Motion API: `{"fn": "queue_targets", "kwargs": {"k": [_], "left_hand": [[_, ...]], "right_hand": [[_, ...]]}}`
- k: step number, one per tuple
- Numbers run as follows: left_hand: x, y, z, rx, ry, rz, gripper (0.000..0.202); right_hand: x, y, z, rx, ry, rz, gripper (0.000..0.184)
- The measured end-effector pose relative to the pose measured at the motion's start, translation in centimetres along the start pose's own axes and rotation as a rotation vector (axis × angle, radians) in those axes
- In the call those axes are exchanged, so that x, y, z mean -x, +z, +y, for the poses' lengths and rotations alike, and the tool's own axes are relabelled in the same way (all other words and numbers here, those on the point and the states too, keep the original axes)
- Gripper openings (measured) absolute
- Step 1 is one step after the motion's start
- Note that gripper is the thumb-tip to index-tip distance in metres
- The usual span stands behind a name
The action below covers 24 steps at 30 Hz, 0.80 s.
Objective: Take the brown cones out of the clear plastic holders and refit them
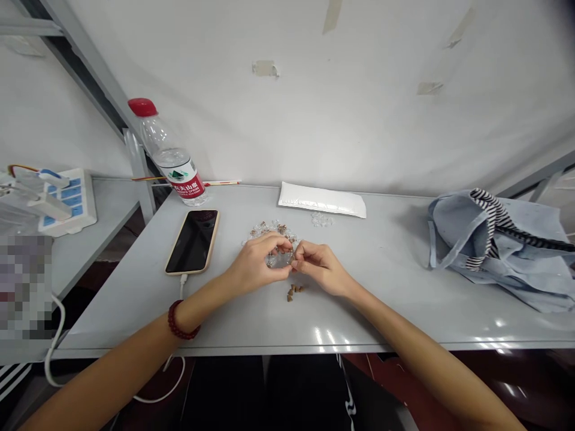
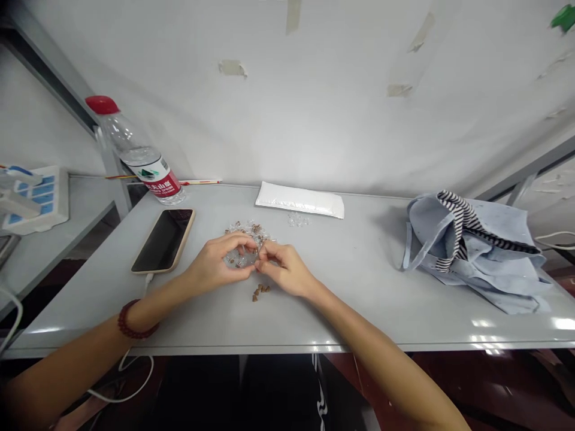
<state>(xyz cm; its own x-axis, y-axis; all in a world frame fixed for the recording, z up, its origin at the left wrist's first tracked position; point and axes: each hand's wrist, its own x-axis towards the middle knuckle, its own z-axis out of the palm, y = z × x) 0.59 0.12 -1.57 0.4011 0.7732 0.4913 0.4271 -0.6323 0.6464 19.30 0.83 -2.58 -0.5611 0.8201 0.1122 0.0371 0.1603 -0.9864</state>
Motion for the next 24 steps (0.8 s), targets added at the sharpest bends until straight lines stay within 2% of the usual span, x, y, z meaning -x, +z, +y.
{"fn": "queue_targets", "kwargs": {"k": [5, 8, 10, 13, 15, 17, 19, 24], "left_hand": [[0.1, -0.1, -0.5, -0.007, 0.066, -0.036, 0.017], [0.1, -0.2, -1.4, -0.106, 0.108, -0.036, 0.018], [0.0, -0.4, -2.0, -0.21, 0.133, -0.077, 0.018], [-0.1, -0.9, -2.4, -0.337, 0.129, -0.151, 0.025], [-0.2, -1.3, -2.3, -0.389, 0.088, -0.164, 0.038], [-0.2, -1.5, -2.2, -0.413, 0.045, -0.16, 0.049], [-0.3, -1.6, -2.1, -0.408, 0.031, -0.139, 0.047], [-0.3, -1.7, -1.6, -0.306, 0.074, -0.076, 0.027]], "right_hand": [[0.0, 0.4, -0.3, 0.073, 0.017, -0.024, 0.018], [-0.2, -0.1, -0.6, 0.232, -0.028, -0.021, 0.015], [-0.6, -1.3, -0.3, 0.44, -0.119, 0.068, 0.007], [-1.3, -4.4, 0.7, 0.807, -0.252, 0.338, 0.018], [-1.6, -6.7, 1.7, 0.96, -0.235, 0.452, 0.025], [-1.8, -8.7, 2.6, 1.022, -0.196, 0.47, 0.028], [-1.7, -10.0, 3.4, 1.03, -0.143, 0.439, 0.03], [-1.7, -10.5, 4.5, 1.008, -0.064, 0.357, 0.029]]}}
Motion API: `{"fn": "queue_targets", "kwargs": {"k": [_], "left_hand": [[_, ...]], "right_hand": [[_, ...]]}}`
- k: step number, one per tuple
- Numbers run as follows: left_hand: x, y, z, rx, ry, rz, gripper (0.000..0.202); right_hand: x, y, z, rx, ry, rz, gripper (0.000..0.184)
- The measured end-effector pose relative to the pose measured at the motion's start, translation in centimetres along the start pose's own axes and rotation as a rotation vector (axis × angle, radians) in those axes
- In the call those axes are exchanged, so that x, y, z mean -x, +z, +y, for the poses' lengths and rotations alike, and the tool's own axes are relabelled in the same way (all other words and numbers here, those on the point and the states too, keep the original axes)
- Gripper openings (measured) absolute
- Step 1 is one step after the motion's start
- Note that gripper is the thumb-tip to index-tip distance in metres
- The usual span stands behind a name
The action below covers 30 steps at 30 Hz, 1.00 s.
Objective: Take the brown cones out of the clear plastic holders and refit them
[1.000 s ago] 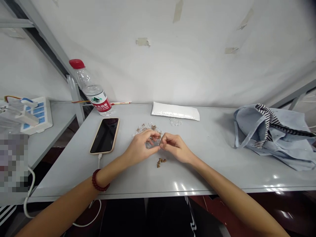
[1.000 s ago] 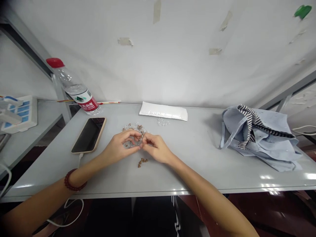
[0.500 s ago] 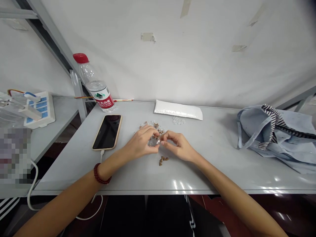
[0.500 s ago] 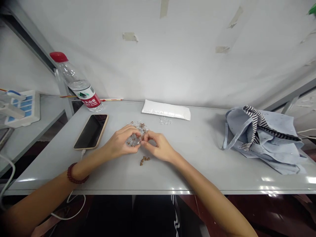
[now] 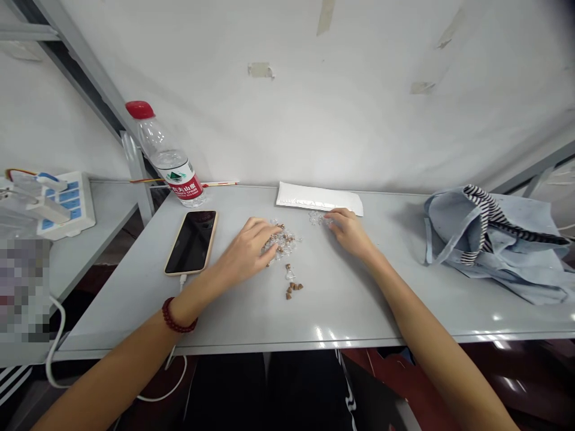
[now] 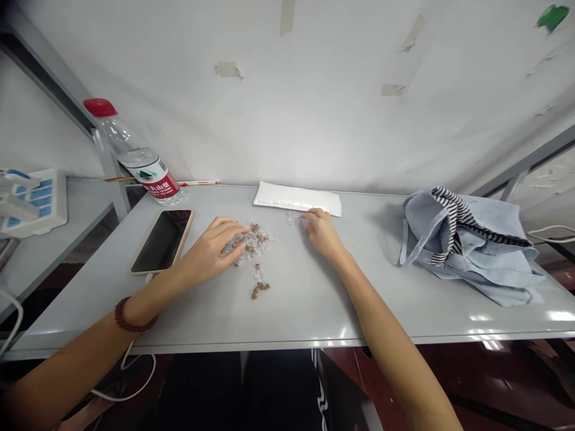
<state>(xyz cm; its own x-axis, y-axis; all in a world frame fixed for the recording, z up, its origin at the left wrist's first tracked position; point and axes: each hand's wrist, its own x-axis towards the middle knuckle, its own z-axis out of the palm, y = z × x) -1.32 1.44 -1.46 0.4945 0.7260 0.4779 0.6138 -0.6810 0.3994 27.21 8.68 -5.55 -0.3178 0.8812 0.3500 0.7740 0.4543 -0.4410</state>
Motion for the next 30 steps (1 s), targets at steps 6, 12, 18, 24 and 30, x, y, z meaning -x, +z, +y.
{"fn": "queue_targets", "kwargs": {"k": [6, 12, 18, 24, 30], "left_hand": [[0.5, 0.6, 1.6, 0.144, 0.155, -0.234, 0.019], [1.0, 1.4, 2.0, -0.175, 0.202, -0.263, 0.021], [0.9, 0.6, 2.6, 0.09, 0.178, -0.342, 0.016], [1.3, 1.3, 2.9, 0.133, 0.131, -0.431, 0.014], [1.3, 1.7, 2.9, 0.142, 0.172, -0.439, 0.011]], "right_hand": [[0.1, 0.3, -0.3, -0.03, 0.027, -0.036, 0.029], [0.3, 0.0, -0.7, -0.043, 0.111, -0.031, 0.026], [0.0, -0.6, -1.0, -0.117, 0.187, 0.012, 0.019], [0.0, -0.9, -2.2, -0.328, 0.28, 0.029, 0.017], [0.8, -0.4, -5.9, -0.549, 0.231, -0.127, 0.019]]}}
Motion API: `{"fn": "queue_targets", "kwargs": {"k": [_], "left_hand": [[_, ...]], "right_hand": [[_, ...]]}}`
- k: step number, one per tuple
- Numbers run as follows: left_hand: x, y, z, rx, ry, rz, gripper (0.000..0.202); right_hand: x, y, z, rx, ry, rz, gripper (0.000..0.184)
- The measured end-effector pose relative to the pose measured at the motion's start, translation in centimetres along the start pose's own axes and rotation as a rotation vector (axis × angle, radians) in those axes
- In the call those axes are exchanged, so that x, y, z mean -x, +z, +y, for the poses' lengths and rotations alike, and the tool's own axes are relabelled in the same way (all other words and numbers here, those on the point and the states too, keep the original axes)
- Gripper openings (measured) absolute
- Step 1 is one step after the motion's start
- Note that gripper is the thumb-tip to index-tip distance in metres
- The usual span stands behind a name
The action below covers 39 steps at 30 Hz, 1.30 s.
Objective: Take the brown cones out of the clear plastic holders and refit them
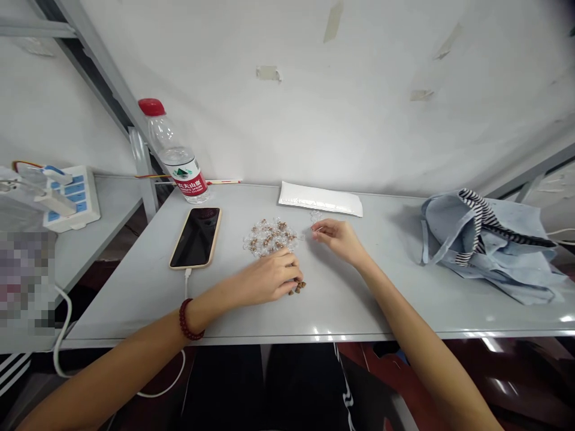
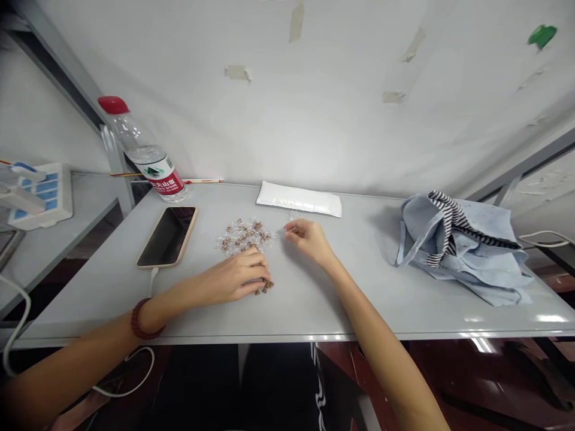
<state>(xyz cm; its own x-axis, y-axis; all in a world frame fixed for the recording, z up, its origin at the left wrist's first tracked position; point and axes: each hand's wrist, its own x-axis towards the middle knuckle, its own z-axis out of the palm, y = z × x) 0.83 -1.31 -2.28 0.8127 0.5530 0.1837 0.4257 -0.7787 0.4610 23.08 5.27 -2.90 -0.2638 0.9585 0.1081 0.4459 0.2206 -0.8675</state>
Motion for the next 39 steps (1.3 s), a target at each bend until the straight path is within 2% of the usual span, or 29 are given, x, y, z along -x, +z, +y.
{"fn": "queue_targets", "kwargs": {"k": [3, 5, 8, 11, 18, 24, 30, 34, 37, 39], "left_hand": [[-0.1, -0.1, -0.2, 0.02, -0.034, 0.052, 0.01], [-0.2, -0.2, -0.5, 0.036, -0.065, 0.17, 0.01], [-0.3, -0.5, -1.0, 0.052, -0.111, 0.412, 0.006], [-0.4, -0.6, -1.5, 0.047, -0.115, 0.529, 0.002], [-0.7, 0.1, -1.4, 0.098, -0.033, 0.563, 0.007], [-0.8, -0.2, -1.1, 0.187, -0.033, 0.594, 0.005], [-0.9, -0.1, -1.2, 0.252, -0.047, 0.53, 0.003], [-0.9, 0.0, -1.3, 0.28, -0.155, 0.54, 0.008], [-0.9, 0.0, -1.5, 0.273, -0.274, 0.493, 0.015], [-1.0, 0.1, -1.7, 0.242, -0.29, 0.453, 0.022]], "right_hand": [[0.6, 0.9, -0.8, -0.069, -0.038, -0.114, 0.019], [0.9, 1.3, -1.1, -0.099, -0.069, -0.176, 0.017], [1.2, 1.7, -1.5, -0.144, -0.101, -0.263, 0.012], [1.6, 2.2, -2.0, -0.159, -0.13, -0.313, 0.01], [2.4, 2.7, -2.5, -0.148, -0.176, -0.328, 0.014], [2.5, 2.4, -2.5, -0.066, -0.235, -0.298, 0.019], [2.5, 2.2, -2.7, -0.039, -0.261, -0.274, 0.02], [2.5, 2.4, -2.7, 0.012, -0.338, -0.261, 0.02], [2.6, 2.7, -2.6, 0.058, -0.392, -0.26, 0.023], [2.6, 2.8, -2.4, 0.061, -0.366, -0.264, 0.027]]}}
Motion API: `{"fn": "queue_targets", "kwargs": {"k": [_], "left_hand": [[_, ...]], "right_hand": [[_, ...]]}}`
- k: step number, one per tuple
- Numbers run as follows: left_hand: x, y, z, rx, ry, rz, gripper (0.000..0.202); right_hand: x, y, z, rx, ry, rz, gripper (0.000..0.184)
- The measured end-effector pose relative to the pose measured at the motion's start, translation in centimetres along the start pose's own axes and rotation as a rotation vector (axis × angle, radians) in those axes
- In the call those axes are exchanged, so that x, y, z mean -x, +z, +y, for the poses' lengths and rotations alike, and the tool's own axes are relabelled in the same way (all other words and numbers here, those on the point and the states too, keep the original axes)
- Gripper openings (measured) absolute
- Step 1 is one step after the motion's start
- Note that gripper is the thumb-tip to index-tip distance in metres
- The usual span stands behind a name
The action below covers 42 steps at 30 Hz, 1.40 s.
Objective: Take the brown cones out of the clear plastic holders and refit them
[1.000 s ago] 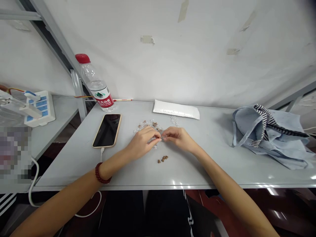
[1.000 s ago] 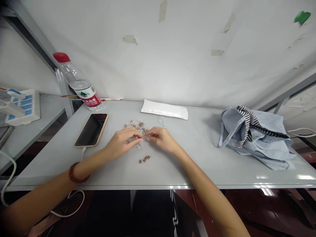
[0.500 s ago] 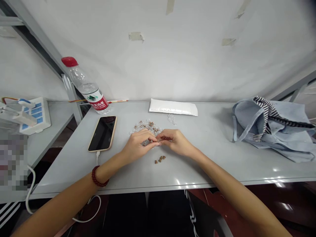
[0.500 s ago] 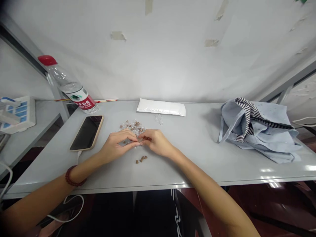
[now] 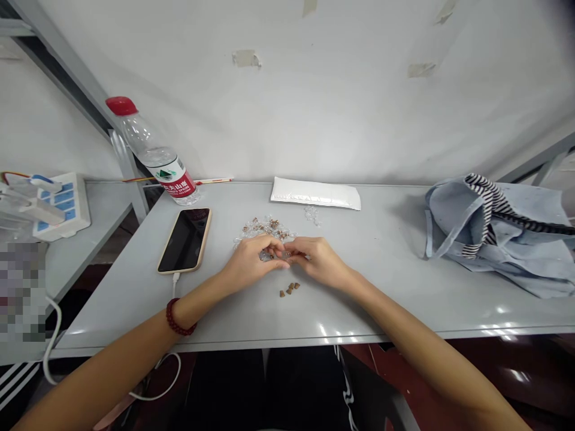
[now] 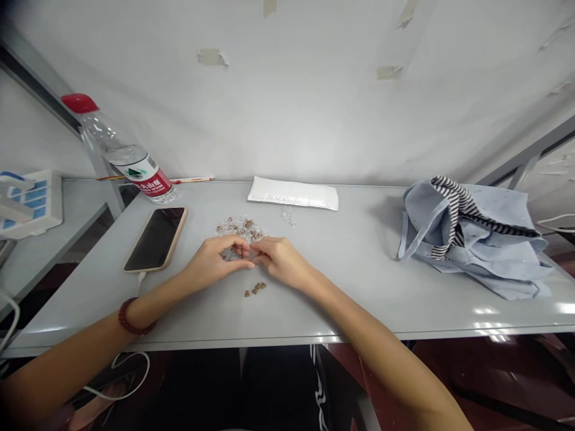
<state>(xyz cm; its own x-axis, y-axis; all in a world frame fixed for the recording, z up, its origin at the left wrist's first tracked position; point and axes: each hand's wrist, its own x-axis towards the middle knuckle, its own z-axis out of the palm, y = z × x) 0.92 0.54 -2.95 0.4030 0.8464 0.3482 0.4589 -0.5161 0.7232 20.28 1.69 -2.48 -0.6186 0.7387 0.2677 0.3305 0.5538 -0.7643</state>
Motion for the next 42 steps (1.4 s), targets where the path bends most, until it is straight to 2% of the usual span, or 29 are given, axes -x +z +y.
{"fn": "queue_targets", "kwargs": {"k": [5, 8, 12, 15, 18, 20, 22, 25, 28, 32, 37, 42], "left_hand": [[0.0, 0.0, -0.8, -0.133, 0.241, -0.018, 0.026], [0.2, -0.1, -0.9, -0.203, 0.359, 0.012, 0.019], [0.3, -0.2, -0.7, -0.309, 0.452, -0.012, 0.012], [0.3, -0.3, -0.7, -0.416, 0.443, -0.056, 0.014], [0.4, -0.5, -0.7, -0.511, 0.386, -0.099, 0.015], [0.4, -0.6, -0.7, -0.545, 0.343, -0.088, 0.019], [0.5, -0.8, -0.3, -0.529, 0.318, -0.067, 0.029], [0.7, -0.9, 0.8, -0.388, 0.33, -0.124, 0.027], [1.1, -0.6, 1.9, -0.228, 0.34, -0.265, 0.022], [1.8, 0.5, 2.6, -0.25, 0.3, -0.399, 0.025], [2.2, 1.9, 2.2, -0.31, 0.309, -0.402, 0.016], [2.3, 1.9, 1.7, -0.262, 0.309, -0.371, 0.016]], "right_hand": [[0.2, 0.1, 0.4, -0.166, 0.13, 0.003, 0.054], [0.3, -0.1, 0.4, -0.285, 0.201, -0.017, 0.051], [0.1, -0.3, 0.2, -0.356, 0.235, -0.071, 0.037], [-0.1, -0.5, 0.8, -0.319, 0.251, -0.08, 0.03], [-0.4, -1.3, 1.9, -0.077, 0.231, 0.126, 0.022], [-0.5, -1.9, 2.8, 0.134, 0.19, 0.269, 0.018], [-0.6, -2.5, 3.7, 0.257, 0.176, 0.323, 0.018], [-0.6, -3.0, 4.8, 0.32, 0.21, 0.306, 0.024], [-0.6, -3.0, 5.7, 0.348, 0.218, 0.315, 0.03], [-0.6, -2.8, 6.5, 0.39, 0.212, 0.334, 0.032], [-0.8, -3.0, 6.6, 0.395, 0.29, 0.316, 0.026], [-0.8, -3.3, 6.2, 0.379, 0.308, 0.325, 0.023]]}}
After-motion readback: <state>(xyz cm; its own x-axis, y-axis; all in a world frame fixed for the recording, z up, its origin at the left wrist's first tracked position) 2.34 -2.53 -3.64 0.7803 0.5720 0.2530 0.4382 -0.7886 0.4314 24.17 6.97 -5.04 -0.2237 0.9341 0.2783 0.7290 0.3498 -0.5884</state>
